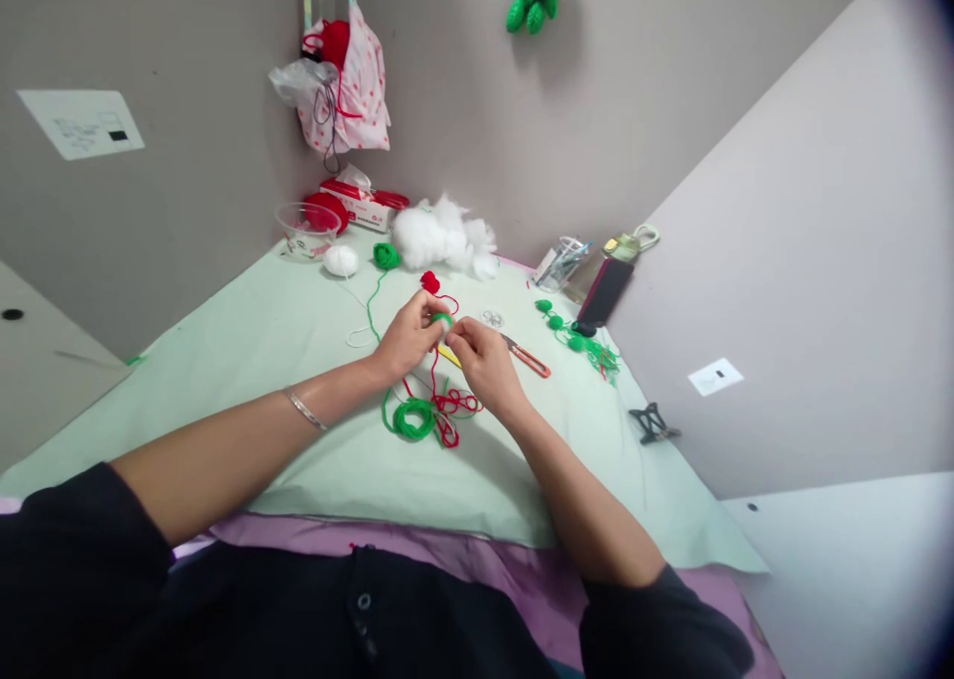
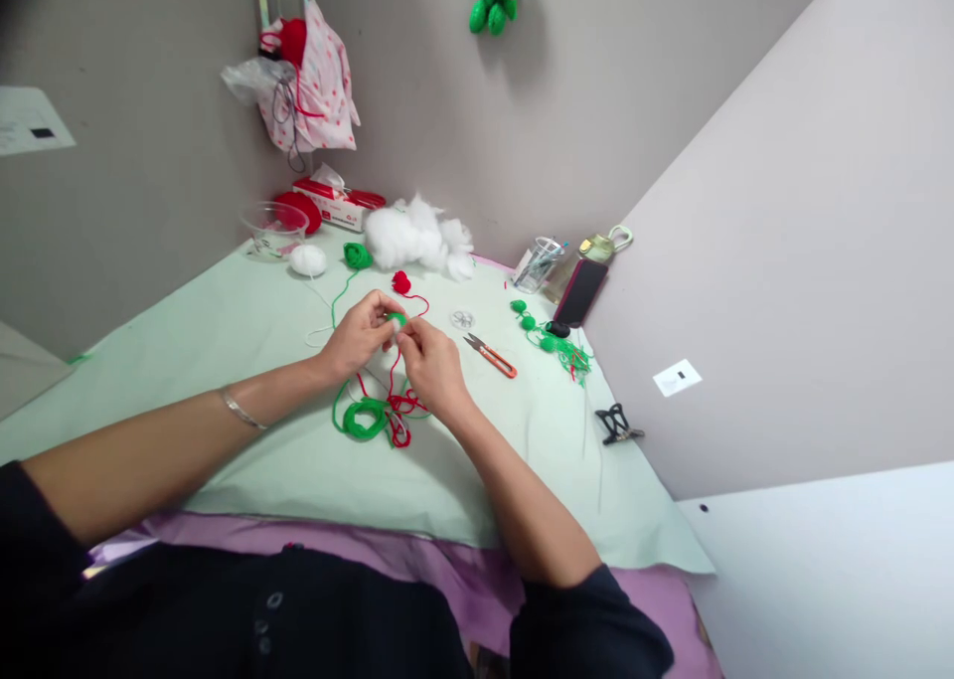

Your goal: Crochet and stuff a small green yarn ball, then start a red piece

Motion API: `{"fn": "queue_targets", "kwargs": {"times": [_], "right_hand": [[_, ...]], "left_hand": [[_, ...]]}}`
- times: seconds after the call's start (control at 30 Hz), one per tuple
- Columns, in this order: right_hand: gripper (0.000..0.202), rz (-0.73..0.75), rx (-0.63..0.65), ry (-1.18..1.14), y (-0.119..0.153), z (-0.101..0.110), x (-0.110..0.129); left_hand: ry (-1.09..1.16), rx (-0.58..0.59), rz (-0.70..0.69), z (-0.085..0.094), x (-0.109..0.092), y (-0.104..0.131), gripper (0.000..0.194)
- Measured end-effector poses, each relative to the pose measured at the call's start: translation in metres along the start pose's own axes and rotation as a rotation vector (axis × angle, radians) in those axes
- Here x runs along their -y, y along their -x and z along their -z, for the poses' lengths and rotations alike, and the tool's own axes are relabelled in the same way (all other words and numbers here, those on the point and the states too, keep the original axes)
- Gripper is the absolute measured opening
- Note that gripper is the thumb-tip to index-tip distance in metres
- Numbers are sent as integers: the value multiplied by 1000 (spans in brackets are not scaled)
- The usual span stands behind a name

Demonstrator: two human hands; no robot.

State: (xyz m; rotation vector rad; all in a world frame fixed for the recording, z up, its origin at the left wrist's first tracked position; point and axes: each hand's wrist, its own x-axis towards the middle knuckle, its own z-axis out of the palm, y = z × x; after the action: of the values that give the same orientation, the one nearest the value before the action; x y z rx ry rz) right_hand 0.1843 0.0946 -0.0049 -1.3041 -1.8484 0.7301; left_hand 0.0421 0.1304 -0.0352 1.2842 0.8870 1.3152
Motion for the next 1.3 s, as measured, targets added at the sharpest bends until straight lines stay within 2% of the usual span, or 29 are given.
{"fn": "queue_targets", "kwargs": {"times": [0.17,0.37,0.47,0.6,0.73,0.83,0.93,1.17,1.3], "right_hand": [[20,4,-38,45,-2,1,-6],[24,-9,-79,84,-6,9,-14],[24,-8,-87,92,-7,11,-14],[27,-18,-40,59,-8,14,-14],[19,-27,55,7,-7,11,-9],[11,-13,49,8,-1,3,-4],[12,14,7,45,3,-3,0],[22,-17,-84,139,-3,2,-8],[23,-53,-108,87,-9,12,-15]], "left_hand": [[5,21,22,2,-5,3,22],[98,141,92,3,-10,4,13],[104,168,105,5,-11,3,19],[59,158,90,8,-7,0,27],[3,75,52,6,-3,-2,28],[-19,7,43,2,-1,-3,27],[-6,-13,66,-1,-1,-2,23],[115,52,150,0,-7,7,12],[154,127,133,1,-9,6,20]]}}
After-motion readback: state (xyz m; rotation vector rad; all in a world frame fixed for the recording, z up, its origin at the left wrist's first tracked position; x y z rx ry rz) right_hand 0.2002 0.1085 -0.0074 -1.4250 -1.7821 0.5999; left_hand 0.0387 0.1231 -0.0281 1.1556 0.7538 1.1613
